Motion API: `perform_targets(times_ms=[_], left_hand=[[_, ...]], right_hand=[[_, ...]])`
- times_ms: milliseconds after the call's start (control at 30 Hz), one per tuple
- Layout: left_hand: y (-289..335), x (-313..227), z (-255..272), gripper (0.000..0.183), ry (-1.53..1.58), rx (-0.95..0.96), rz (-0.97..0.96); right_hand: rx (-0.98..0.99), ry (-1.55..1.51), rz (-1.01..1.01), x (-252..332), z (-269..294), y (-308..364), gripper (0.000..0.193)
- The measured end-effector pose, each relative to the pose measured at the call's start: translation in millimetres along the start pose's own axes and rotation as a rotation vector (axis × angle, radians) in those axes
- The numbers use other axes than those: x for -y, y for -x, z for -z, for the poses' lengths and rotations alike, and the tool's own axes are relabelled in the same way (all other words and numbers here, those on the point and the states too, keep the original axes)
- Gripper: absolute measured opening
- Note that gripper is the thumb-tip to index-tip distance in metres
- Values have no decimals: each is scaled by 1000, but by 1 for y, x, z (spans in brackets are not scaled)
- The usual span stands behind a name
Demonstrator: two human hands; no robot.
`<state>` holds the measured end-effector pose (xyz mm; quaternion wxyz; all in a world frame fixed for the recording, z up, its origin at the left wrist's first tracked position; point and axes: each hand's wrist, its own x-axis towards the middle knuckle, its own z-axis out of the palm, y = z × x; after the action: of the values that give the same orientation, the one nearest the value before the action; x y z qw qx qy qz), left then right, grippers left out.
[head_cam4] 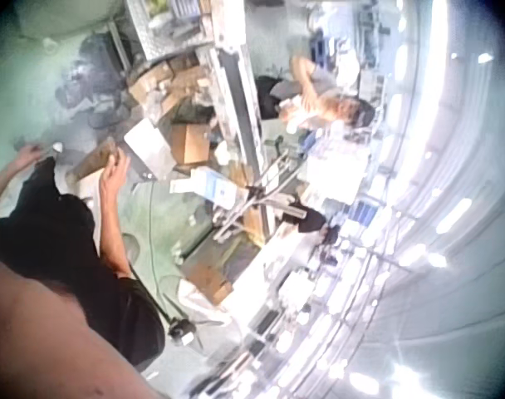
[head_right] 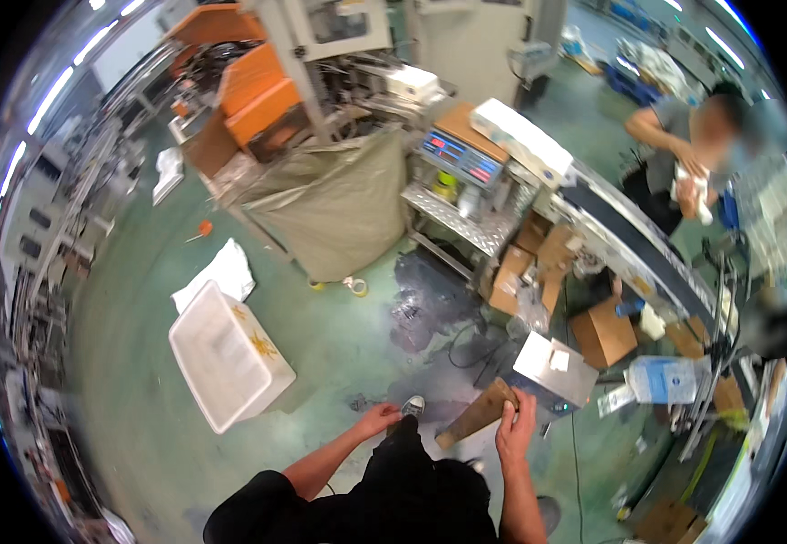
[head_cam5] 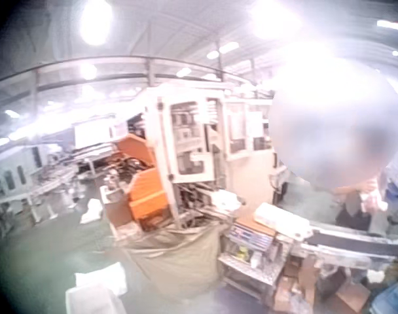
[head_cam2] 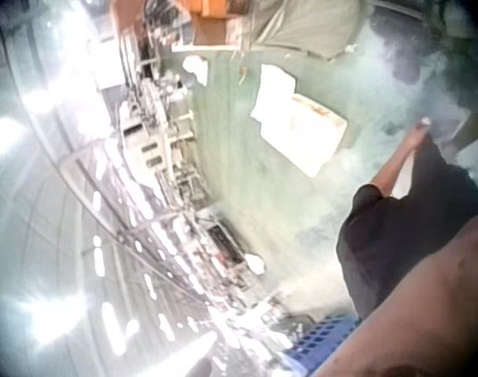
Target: The person wipes a metal surface with a cloth, then walks to collect scattered hardware and debris from the floor. They gather white foam pieces and a wooden plank, carry them to a workbench, and hand the foam to another person. The person then picks up a metal sheet and walks toward a machine.
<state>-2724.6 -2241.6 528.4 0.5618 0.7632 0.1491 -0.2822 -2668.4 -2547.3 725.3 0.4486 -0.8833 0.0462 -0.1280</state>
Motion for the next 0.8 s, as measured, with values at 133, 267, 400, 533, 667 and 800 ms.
perform_targets(times_ms=[133,267,400,533,667,800], left_hand=[[28,106,18,43,79,-227,75],[102,138,-2,41,288,-327,218],[216,207,-5,41,-25,-416,360],[330,310,-39,38,52,-496,576],[407,473,-67,23,188,-538,250],[435,508,-40,28,642,-668,526]], right_hand=[[98,-32,74,6,-15,34,24],[174,-147,148,-5,-19,68,27],[234,-322,141,18,-25,97,31],[275,-392,216,43,-43,146,34],[478,-459,252,63,-81,200,55],[729,-532,277,76,-151,255,55]])
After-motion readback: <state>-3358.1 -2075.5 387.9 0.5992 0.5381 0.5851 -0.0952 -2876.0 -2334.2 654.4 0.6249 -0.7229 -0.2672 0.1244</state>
